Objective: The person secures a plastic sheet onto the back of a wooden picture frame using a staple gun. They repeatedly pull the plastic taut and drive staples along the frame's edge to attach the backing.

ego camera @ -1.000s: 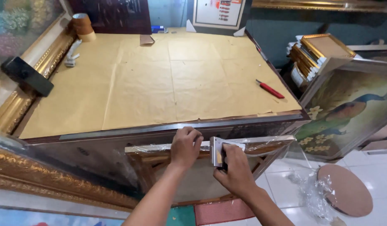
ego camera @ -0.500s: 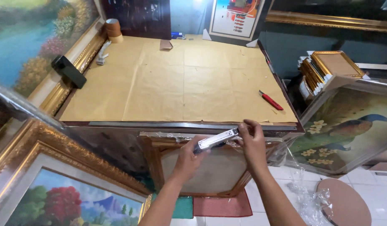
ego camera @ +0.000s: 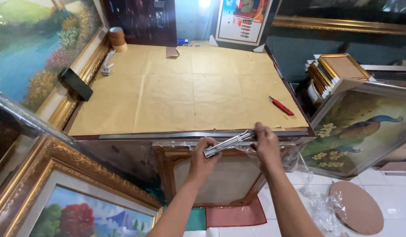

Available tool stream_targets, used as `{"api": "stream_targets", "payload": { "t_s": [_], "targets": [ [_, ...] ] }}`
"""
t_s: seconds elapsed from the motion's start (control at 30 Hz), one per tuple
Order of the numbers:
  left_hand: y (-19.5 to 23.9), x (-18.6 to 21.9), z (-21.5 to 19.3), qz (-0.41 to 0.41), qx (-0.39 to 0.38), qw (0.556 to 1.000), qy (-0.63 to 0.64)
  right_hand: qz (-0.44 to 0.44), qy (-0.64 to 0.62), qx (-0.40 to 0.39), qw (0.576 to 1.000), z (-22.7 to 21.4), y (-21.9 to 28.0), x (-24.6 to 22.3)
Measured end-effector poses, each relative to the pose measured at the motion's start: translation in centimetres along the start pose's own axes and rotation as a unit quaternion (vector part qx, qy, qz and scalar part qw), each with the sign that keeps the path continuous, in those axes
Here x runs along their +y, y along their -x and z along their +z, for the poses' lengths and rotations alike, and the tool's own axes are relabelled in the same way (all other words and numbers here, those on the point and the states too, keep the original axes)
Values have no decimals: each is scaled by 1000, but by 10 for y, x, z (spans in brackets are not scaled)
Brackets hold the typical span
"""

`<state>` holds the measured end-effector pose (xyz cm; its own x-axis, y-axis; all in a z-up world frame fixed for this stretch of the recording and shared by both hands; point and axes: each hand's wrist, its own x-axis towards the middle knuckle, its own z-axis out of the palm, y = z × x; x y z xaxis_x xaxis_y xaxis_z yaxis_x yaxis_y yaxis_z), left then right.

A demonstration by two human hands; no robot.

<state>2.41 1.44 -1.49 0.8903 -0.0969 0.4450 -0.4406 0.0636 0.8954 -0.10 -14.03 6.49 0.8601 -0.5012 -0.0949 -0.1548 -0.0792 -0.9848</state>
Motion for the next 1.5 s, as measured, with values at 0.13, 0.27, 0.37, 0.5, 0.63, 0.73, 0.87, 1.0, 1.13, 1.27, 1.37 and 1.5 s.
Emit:
{"api": "stream_targets", "payload": {
  "t_s": [0.13, 0.27, 0.37, 0.5, 0.63, 0.73, 0.87, 1.0, 1.13, 1.27, 1.37, 1.5],
  "targets": [
    [-3, -10, -17, -18, -6, 1000, 1, -49, 19, 37, 998, -15, -21, 2],
    [-7, -4, -22, -43, -4, 999, 17, -93, 108, 62, 988, 1, 0, -23],
    [-8, -2, -26, -56, 3, 998, 15, -315, 201, 130, 919, 7, -5, 0],
    [-8, -3, -30, -52, -4, 998, -25, -529, 352, 14, 772, 31, 22, 8],
    [-7, -7, -30, -33, -9, 999, -24, -502, 445, 3, 742, 44, 35, 13],
    [-8, -17, -29, 6, -19, 999, -50, -499, 465, 27, 731, 48, 38, 17],
    [-5, -21, -26, 10, -19, 998, -65, -513, 470, -4, 718, 49, 39, 21],
    [-4, -10, -27, -49, -18, 997, -56, -483, 484, 44, 729, 36, 32, 20],
    [-3, -14, -27, -45, -25, 998, -44, -448, 394, -23, 802, 15, 21, 19],
    [-3, -11, -26, -52, -17, 998, -25, -253, 153, 102, 950, -3, 6, 16],
    [-4, -14, -23, -54, -21, 998, -22, -60, 33, 74, 995, -5, 9, 4],
    [-4, -17, -18, -47, -34, 998, 6, -36, 23, 57, 997, -4, 5, 13]
  ]
}}
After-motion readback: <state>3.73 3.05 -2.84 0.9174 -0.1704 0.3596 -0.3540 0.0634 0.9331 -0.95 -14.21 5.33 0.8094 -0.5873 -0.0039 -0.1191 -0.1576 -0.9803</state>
